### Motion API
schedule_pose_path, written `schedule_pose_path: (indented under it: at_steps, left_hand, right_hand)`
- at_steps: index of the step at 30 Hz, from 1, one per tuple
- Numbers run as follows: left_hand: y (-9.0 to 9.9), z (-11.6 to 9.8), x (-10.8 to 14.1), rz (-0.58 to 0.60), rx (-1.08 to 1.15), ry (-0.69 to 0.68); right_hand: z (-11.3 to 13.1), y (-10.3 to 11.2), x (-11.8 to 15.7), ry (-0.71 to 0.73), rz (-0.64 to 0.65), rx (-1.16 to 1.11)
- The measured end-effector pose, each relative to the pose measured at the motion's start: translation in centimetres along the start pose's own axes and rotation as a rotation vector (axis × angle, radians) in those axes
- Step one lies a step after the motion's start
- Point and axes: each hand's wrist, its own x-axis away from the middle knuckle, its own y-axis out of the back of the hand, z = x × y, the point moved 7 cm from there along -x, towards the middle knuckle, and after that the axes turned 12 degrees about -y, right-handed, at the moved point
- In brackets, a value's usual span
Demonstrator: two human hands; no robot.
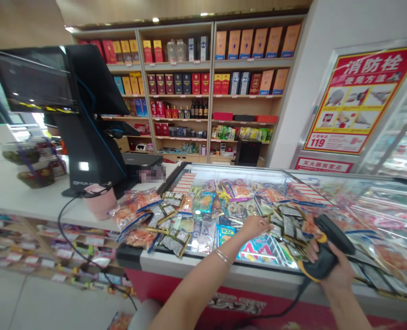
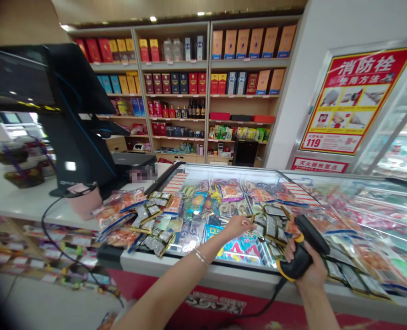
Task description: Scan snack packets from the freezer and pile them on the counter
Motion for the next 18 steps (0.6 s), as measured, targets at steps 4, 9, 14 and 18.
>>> schedule_pose_path:
  at_steps: [4, 9, 14, 18]
  left_hand:
    - [0.7, 0.2, 0.5, -0.036, 0.067, 0.0]
    - [3.9, 0.2, 1.3, -0.104, 0.05, -0.03]
    - [10.0, 1.4, 1.4, -0.245, 0.046, -0.044]
    - [14.1, 4.1, 2.0, -0.553, 0.062, 0.04]
  right_hand:
    - [0.1, -0.1, 0.1, -0.01, -0.016, -0.003]
    - [0.8, -1.6, -0.3, -0.025, 0.021, 0.017]
    - [0.9, -6.1, -1.6, -0.011, 0.15, -0.015]
    - [-1.0, -10.9, -3.4, -0.071, 0.259, -0.032]
